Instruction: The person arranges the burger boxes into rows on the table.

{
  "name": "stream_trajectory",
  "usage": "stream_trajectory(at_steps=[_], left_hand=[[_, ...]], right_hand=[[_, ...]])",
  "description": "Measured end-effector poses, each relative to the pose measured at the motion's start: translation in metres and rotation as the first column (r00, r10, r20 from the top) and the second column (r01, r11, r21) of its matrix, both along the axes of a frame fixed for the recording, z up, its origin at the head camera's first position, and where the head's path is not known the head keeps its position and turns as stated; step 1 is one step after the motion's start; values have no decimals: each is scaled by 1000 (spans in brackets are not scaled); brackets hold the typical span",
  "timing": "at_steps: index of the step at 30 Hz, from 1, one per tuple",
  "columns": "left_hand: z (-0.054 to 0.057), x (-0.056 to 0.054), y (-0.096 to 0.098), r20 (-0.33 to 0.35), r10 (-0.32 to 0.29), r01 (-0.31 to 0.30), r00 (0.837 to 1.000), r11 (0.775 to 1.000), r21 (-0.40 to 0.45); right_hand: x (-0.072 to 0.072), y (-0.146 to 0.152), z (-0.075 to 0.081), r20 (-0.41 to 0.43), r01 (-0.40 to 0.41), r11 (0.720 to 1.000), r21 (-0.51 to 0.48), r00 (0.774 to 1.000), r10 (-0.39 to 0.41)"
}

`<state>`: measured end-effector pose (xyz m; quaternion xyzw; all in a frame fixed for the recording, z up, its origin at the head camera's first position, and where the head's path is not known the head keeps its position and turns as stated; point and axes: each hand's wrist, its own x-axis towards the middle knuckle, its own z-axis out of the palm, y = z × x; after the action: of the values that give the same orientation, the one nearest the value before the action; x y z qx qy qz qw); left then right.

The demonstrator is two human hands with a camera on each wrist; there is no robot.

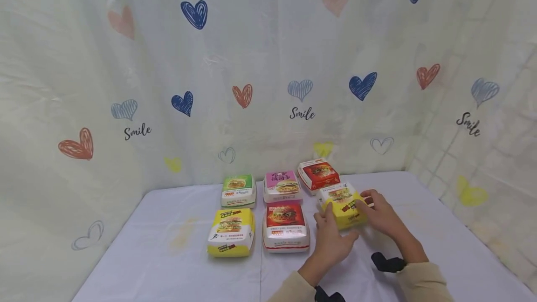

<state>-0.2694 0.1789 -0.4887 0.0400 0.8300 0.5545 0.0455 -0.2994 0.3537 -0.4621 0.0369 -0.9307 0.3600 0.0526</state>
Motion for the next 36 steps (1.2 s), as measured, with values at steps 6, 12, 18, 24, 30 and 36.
stream_trajectory(at_steps=[6,12,18,24,30,36], left_hand=[[2,2,-2,-80,44,-45,996,999,-19],[1,4,-3,-125,41,-50,991,996,-71],[-1,3,-2,-125,39,-57,991,988,-141],[0,4,-2,-148,33,-62,989,979,-195],[2,4,-2,-174,13,-53,985,973,-226],[0,4,-2,-184,-7,-44,983,962,-269]], right_hand=[[4,8,6,55,-27,998,61,998,23],[5,17,7,63,-67,994,86,996,62],[6,24,10,175,-109,993,39,979,101],[5,26,13,244,-127,992,-23,961,129],[5,28,13,265,-131,989,-75,953,146],[5,29,9,248,-144,984,-102,955,165]])
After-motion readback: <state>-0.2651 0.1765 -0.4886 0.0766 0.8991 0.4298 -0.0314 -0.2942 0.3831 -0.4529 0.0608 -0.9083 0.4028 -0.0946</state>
